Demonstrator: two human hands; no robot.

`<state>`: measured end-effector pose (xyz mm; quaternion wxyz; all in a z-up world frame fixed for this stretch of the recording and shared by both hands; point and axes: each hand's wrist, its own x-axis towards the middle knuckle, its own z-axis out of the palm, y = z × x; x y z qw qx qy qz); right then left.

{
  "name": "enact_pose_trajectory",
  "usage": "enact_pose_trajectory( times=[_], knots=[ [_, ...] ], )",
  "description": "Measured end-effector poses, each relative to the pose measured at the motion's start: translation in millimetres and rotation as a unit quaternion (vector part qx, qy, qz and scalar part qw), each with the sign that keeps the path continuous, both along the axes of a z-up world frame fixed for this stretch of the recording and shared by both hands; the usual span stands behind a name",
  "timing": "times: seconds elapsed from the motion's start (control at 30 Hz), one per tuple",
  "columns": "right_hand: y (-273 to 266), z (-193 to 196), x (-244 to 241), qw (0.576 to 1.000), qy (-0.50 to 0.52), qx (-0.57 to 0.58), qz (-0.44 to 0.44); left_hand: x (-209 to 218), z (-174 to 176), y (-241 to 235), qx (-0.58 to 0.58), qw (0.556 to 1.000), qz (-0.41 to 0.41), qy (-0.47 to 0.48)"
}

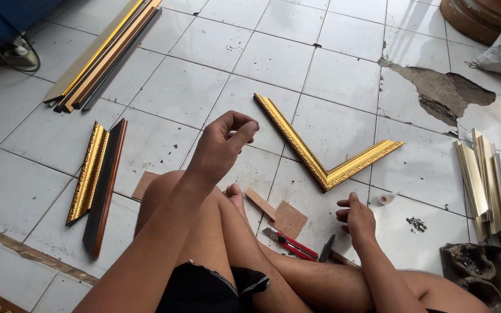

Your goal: The person is assembling gold-colored picture frames by applying glue to the mitered ends of frame moldings and joining them together on the floor.

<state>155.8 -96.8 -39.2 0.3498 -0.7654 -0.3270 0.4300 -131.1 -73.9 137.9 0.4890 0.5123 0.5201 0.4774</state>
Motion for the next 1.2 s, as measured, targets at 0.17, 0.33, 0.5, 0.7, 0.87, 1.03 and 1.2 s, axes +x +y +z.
enact_pose_trajectory(
  times=[0.17, 0.33, 0.5, 0.7, 0.87, 1.03, 1.2],
  knots=[
    [-3, 27, -15, 0.998, -0.018, -0.060, 0.021, -98, -10, -54, -0.039, 0.969, 0.188, 0.157],
    [0, 24, -21, 0.993, -0.060, -0.079, 0.069, -208, -107, -83, -0.146, 0.887, 0.287, 0.330],
    [-4, 19, -24, 0.984, -0.123, -0.097, 0.090, -245, -166, -106, -0.245, 0.806, 0.295, 0.451],
    [9, -4, -12, 0.972, -0.156, -0.162, 0.064, -232, -225, -103, -0.214, 0.743, 0.275, 0.572],
    [4, 2, -12, 0.977, -0.141, -0.144, 0.073, -214, -218, -94, -0.306, 0.793, 0.266, 0.456],
    [3, 3, -15, 0.977, -0.148, -0.132, 0.080, -195, -147, -67, -0.304, 0.916, 0.249, -0.081],
    [-7, -3, -15, 0.981, -0.137, -0.088, 0.108, -162, -57, -22, -0.208, 0.897, 0.195, -0.337]
  ],
)
